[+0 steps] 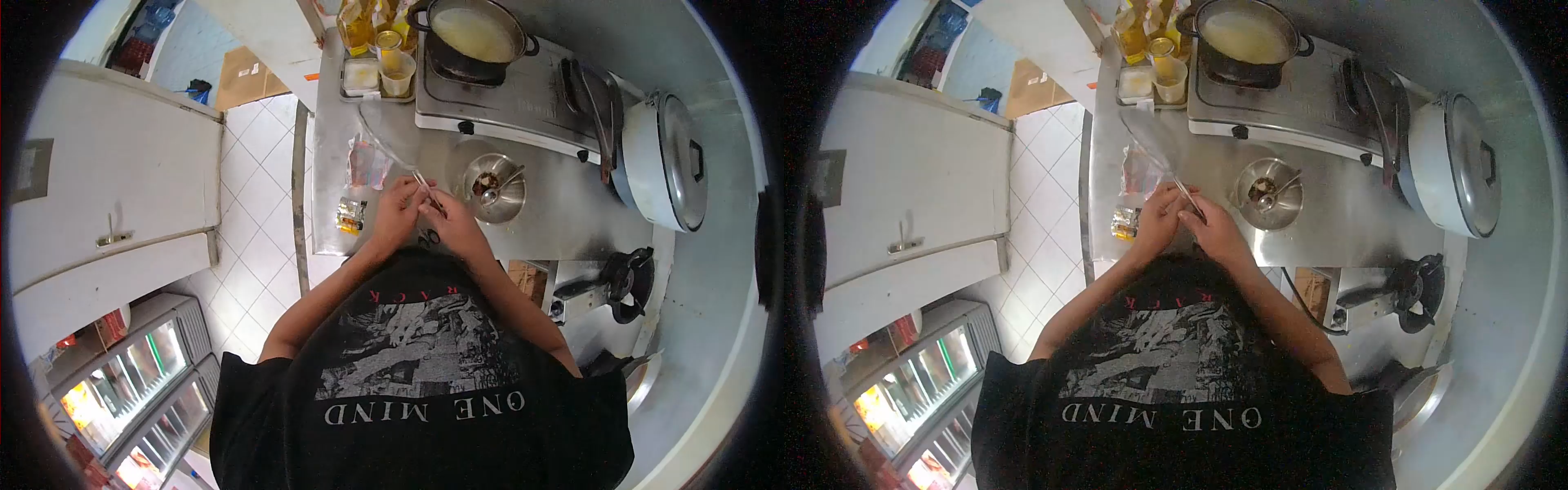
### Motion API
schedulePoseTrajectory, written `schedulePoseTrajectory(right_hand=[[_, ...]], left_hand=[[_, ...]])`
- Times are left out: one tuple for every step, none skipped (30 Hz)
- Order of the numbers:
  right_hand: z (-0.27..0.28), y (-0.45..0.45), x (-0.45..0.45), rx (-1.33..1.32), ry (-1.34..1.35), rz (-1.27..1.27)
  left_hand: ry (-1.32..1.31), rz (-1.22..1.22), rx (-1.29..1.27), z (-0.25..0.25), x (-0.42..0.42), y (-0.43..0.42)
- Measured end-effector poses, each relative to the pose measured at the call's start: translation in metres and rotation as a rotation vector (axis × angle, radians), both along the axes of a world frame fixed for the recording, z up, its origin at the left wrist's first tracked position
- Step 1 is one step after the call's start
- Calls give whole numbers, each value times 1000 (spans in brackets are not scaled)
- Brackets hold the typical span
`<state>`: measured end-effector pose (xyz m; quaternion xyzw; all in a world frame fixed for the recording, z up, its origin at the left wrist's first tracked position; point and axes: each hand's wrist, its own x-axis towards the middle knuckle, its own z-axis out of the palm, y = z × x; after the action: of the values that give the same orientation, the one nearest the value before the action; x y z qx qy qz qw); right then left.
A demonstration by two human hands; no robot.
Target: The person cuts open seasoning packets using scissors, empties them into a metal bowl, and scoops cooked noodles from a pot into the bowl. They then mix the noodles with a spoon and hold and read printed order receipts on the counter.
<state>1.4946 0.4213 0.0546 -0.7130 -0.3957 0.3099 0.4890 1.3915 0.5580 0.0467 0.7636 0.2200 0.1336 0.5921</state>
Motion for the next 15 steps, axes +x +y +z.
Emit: schedulePoseTrajectory(right_hand=[[0, 0, 2, -86, 101, -48], [0, -1, 4, -171, 202, -99], [1, -2, 10, -256, 302, -153], [1, -3, 22, -269, 265, -221], [1, -6, 40, -282, 228, -289], [2, -10, 60, -293, 191, -357], [18, -11, 83, -178, 54, -383], [36, -12, 117, -136, -93, -396], [54, -13, 151, -100, -246, -419], [76, -5, 188, -189, -369, -412], [98, 3, 225, -278, -492, -407], [121, 17, 255, -425, -573, -382], [125, 33, 281, -492, -784, -329], [126, 51, 306, -557, -992, -270], [120, 67, 326, -506, -1042, -228]], left_hand=[[16, -29, 12, 4, 0, 2], [-8, -56, 18, 1, -4, 5], [-33, -86, 26, -8, -9, 7], [-61, -114, 34, -3, -14, 12], [21, -144, -24, 4, -28, 21], [102, -174, -81, 20, -45, 31], [156, -158, -99, 14, -64, 42], [210, -142, -115, 1, -83, 53], [261, -66, -146, -13, -104, 65], [312, 11, -175, -23, -121, 75], [311, 66, -177, -27, -132, 83], [311, 119, -180, -31, -142, 89], [312, 172, -185, -33, -143, 93], [287, 169, -177, -35, -140, 95], [264, 165, -167, -35, -136, 98]])
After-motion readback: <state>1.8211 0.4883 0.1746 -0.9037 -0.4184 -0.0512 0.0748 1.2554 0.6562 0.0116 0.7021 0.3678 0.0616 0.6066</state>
